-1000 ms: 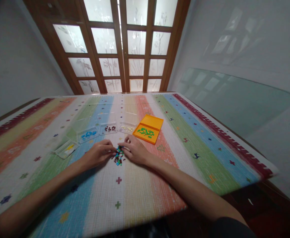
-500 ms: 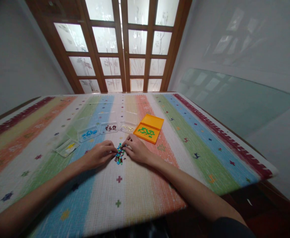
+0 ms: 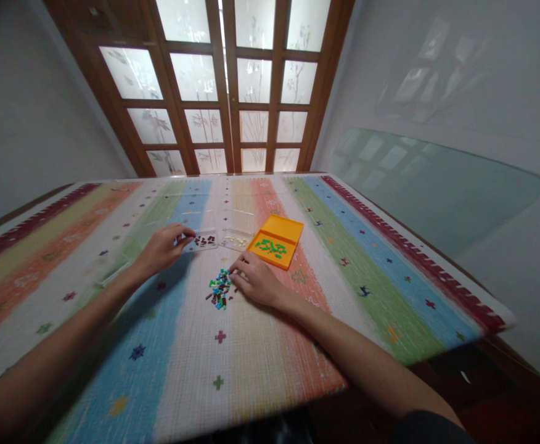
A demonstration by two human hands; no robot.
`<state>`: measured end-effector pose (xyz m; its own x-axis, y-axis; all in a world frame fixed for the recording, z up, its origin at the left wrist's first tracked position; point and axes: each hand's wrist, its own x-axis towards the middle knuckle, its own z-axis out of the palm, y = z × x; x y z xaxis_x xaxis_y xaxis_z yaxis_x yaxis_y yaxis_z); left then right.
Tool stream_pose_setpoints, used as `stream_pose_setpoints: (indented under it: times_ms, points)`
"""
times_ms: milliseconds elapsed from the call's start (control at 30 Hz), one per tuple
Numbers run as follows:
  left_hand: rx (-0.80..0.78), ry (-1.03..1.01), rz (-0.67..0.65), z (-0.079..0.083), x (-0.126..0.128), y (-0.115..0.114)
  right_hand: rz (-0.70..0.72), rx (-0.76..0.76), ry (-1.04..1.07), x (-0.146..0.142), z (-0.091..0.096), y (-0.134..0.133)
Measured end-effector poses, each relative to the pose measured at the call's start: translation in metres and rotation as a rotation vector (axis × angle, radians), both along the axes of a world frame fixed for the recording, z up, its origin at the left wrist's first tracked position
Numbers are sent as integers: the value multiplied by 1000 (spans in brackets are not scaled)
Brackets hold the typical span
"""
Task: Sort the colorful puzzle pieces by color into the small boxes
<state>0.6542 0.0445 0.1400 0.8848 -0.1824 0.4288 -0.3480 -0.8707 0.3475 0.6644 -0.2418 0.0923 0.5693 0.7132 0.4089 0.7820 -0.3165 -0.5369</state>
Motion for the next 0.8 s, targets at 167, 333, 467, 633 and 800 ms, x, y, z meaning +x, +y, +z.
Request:
stream_pose_setpoints:
  times_ms: [167, 333, 467, 633, 800]
  points:
    - [110, 66, 36, -9, 28, 12, -21, -10, 7, -1, 2, -2]
    - [250, 143, 49, -17, 36, 16, -15, -1, 29, -1, 2, -2]
    - [241, 72, 78, -11, 24, 8, -15, 72, 181, 2, 4, -2]
    - [87, -58, -164, 2, -12, -24, -32, 165, 668, 10, 4, -5]
    - [-40, -104, -380, 1, -39, -61, 16, 266, 804, 10, 2, -7]
